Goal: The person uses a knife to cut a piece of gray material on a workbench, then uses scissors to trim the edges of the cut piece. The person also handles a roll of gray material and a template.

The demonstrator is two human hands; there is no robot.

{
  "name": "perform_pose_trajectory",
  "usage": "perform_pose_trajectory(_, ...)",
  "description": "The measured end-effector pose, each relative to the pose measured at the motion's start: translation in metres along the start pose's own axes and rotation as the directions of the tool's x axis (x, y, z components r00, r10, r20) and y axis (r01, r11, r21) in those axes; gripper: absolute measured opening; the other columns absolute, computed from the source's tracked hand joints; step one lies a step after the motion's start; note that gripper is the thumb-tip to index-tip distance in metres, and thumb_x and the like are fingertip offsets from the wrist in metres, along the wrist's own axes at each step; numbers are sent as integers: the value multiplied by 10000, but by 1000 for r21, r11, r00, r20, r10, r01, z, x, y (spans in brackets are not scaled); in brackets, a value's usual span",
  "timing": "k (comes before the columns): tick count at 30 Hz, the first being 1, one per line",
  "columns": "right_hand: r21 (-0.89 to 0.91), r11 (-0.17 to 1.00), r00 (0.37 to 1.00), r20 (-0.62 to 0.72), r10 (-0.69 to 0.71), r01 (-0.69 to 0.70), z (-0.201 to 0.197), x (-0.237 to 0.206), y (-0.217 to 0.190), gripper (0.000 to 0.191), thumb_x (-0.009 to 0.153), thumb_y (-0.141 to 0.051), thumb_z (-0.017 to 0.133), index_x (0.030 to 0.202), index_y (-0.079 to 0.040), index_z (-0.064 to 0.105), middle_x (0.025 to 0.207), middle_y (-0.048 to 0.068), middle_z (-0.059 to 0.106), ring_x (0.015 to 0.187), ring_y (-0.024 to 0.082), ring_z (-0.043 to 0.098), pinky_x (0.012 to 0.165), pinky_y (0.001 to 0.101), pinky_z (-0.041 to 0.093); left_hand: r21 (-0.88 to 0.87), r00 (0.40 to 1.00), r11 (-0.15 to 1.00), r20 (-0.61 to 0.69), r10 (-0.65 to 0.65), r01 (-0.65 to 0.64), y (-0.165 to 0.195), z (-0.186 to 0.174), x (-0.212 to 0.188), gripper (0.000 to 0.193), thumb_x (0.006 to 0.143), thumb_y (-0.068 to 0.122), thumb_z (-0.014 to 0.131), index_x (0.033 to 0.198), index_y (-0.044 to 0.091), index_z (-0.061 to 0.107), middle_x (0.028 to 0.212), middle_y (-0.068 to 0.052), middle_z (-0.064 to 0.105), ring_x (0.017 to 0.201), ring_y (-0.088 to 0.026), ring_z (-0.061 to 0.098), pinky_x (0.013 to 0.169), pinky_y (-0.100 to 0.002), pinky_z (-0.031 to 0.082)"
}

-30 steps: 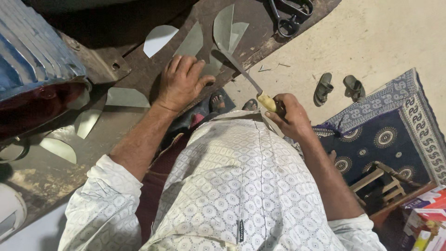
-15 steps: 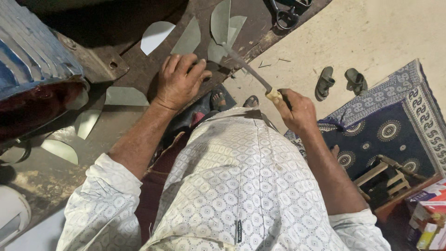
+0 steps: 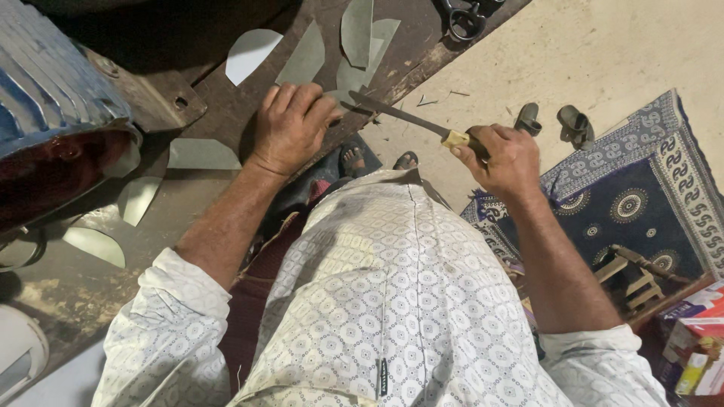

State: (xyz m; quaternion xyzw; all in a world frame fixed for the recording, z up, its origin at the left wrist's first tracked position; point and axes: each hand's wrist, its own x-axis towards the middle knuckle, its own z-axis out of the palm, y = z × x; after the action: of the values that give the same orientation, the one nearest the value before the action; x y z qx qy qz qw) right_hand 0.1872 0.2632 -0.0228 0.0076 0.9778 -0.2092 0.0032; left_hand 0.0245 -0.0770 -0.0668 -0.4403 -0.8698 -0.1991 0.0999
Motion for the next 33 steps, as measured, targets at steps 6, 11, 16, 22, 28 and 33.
perform_pose_trajectory(6,20,998,999,14,51,-51,8,-7,10,357,977,-406,779,1061,-62,736,841,97,712,761,282,697,718,424,536,87,997,996,76,-4,-2,-4,6,6,602,1074,572,627,1417,78,631,1168,-73,550,1040,-224,541,903,-395,468)
perform_pose_trajectory(11,61,994,995,9,94,-95,17,-20,16,361,984,-389,766,1078,-42,734,880,137,712,772,319,697,684,434,543,29,991,999,122,-49,46,-2,1,6,799,912,793,646,1288,88,673,1159,-76,549,1071,-262,530,955,-445,437)
perform_pose_trajectory(16,129,988,996,-5,88,-86,25,-32,15,354,981,-374,762,1041,-27,731,820,141,687,716,320,679,630,433,529,-24,990,999,141,-32,36,0,-5,6,754,846,777,733,1198,110,725,1119,-53,557,1045,-240,525,945,-445,435)
perform_pose_trajectory(22,181,980,995,-27,92,-85,30,-39,10,314,962,-335,792,996,-28,734,769,119,676,623,259,647,567,407,500,-35,993,999,120,11,-7,2,-5,6,562,915,643,798,1163,144,728,1085,-26,575,1021,-214,550,910,-418,455)
perform_pose_trajectory(28,180,983,998,-41,52,-44,25,-39,10,308,952,-320,810,1012,-27,736,759,100,666,639,252,649,596,400,507,-82,996,996,78,37,-30,5,-9,5,463,945,536,806,1157,134,717,1068,-2,611,1020,-205,582,937,-401,476)
perform_pose_trajectory(33,94,996,999,-34,0,3,21,-37,12,367,928,-373,829,1027,-34,733,756,96,668,676,257,666,636,412,516,-101,994,995,103,30,-19,6,-10,7,414,956,510,800,1114,137,712,1054,6,621,1021,-204,587,935,-404,476)
